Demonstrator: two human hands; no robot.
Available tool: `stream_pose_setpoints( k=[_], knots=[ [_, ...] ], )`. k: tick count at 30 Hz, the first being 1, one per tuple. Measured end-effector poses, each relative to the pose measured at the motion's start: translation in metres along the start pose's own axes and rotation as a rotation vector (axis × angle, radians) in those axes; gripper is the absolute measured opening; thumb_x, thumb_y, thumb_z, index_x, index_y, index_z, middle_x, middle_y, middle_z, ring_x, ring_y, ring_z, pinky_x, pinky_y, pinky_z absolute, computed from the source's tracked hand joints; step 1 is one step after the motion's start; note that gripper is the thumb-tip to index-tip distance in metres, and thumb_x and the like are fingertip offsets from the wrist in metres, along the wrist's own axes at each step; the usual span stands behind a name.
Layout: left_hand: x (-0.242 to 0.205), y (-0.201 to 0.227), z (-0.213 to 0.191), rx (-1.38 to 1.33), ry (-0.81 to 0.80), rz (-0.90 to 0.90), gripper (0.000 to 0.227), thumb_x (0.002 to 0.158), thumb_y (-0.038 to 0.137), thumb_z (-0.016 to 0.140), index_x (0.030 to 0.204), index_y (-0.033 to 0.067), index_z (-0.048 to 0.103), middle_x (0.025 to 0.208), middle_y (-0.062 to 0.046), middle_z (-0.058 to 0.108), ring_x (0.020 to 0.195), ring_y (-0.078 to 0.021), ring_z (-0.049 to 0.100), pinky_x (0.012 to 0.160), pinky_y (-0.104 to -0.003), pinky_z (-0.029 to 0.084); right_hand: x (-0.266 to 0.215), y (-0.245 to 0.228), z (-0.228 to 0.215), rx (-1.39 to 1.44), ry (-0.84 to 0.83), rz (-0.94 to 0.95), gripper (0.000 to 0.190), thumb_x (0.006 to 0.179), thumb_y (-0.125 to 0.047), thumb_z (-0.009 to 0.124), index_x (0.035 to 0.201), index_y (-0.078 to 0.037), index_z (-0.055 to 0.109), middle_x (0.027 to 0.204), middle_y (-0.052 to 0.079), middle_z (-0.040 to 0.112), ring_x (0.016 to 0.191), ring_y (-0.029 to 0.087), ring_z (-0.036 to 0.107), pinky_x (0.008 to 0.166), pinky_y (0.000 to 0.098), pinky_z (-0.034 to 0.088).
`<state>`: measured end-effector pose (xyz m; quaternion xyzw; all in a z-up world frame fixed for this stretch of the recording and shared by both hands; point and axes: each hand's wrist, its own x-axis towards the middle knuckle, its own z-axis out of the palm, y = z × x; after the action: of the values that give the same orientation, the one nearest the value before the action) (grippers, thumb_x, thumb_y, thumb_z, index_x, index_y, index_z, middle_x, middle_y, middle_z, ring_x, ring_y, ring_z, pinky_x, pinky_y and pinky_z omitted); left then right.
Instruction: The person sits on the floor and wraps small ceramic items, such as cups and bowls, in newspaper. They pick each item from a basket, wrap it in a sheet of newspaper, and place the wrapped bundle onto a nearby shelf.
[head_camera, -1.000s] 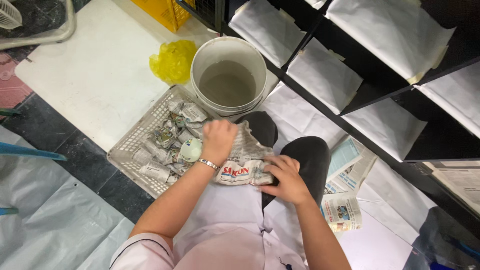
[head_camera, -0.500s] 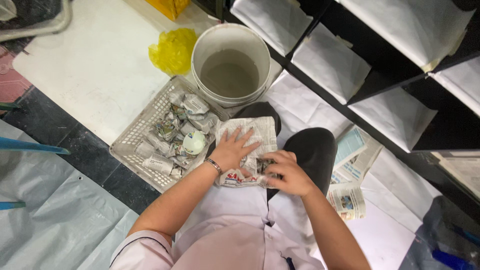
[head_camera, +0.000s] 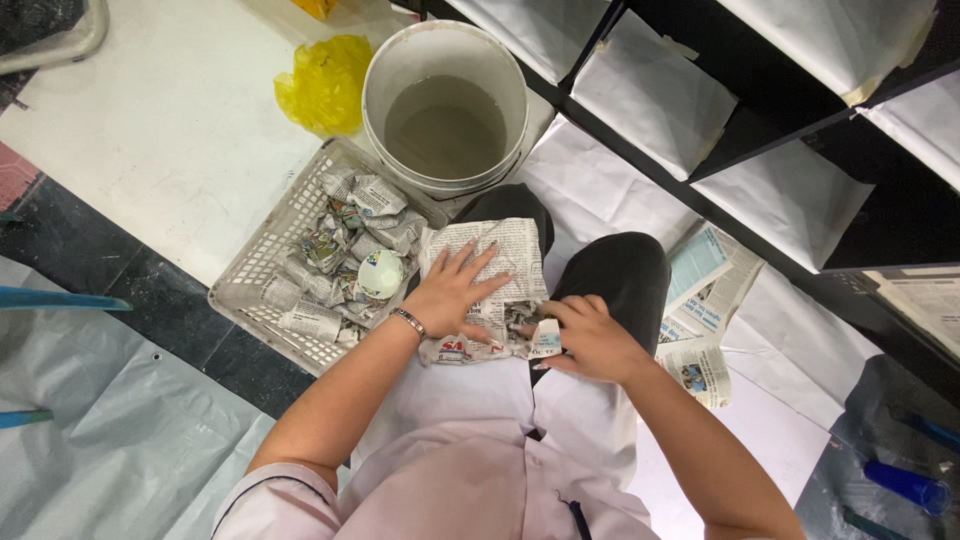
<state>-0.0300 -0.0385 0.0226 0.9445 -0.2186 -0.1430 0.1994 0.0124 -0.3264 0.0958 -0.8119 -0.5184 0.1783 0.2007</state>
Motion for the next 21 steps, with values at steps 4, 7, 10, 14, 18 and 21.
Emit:
stream_pose_setpoints(
  k=[4,7,10,14,18,21],
  knots=[
    [-0.002,-0.012,0.026,-0.035,0.160,0.100,0.069,0.085,0.060,0.068,0.146,0.0330,0.055,0.165,-0.005,0.036,0.153,-0.0370,0.028,0.123,-0.059,0.019,0.004,0.007,0.026,-0.049,0.115,-0.068,0.045,0.074,-0.022,0.079,0.119,-0.027,0.073,0.137,0.003,0.065,0.129,0.027,0.053,0.103,0.0468,0.035],
    [-0.011,-0.030,0.041,-0.330,0.344,0.129,0.042,0.098,0.044,0.060,0.136,0.0289,0.070,0.158,-0.001,0.058,0.154,-0.0311,0.041,0.130,-0.051,0.024,0.007,0.022,0.048,0.040,0.176,0.034,0.039,0.079,-0.016,0.076,0.117,-0.022,0.074,0.130,0.002,0.070,0.129,0.027,0.055,0.108,0.0453,0.038],
    [-0.054,-0.050,0.044,-0.884,0.354,0.088,0.046,0.098,0.045,0.052,0.122,0.0154,0.078,0.136,-0.007,0.073,0.139,-0.0289,0.056,0.121,-0.045,0.033,0.004,0.034,0.070,0.230,0.249,0.196,0.030,0.085,-0.015,0.075,0.115,-0.017,0.075,0.124,0.008,0.071,0.120,0.031,0.059,0.104,0.0428,0.045],
    [-0.087,-0.051,0.047,-0.965,0.415,0.205,0.042,0.101,0.037,0.057,0.119,0.0023,0.073,0.128,-0.015,0.071,0.125,-0.0264,0.061,0.108,-0.039,0.043,0.002,0.052,0.085,0.423,0.324,0.301,0.024,0.086,-0.018,0.077,0.110,-0.012,0.077,0.115,0.012,0.073,0.107,0.031,0.068,0.092,0.0382,0.053],
    [-0.084,-0.028,0.055,-1.036,0.395,-0.276,0.034,0.098,0.025,0.065,0.113,-0.0022,0.076,0.105,-0.010,0.078,0.093,-0.0127,0.069,0.084,-0.030,0.055,0.010,0.069,0.079,0.606,0.304,0.466,0.021,0.092,-0.021,0.074,0.107,-0.008,0.079,0.098,0.008,0.080,0.088,0.019,0.077,0.080,0.0304,0.057],
    [-0.066,-0.019,0.062,-1.322,0.581,-0.436,0.033,0.100,0.023,0.064,0.118,-0.0029,0.073,0.108,-0.004,0.076,0.096,-0.0057,0.065,0.085,-0.024,0.053,0.022,0.065,0.081,0.953,0.406,0.618,0.027,0.094,-0.020,0.070,0.115,-0.004,0.077,0.102,0.005,0.080,0.090,0.010,0.069,0.080,0.0261,0.055]
  ],
)
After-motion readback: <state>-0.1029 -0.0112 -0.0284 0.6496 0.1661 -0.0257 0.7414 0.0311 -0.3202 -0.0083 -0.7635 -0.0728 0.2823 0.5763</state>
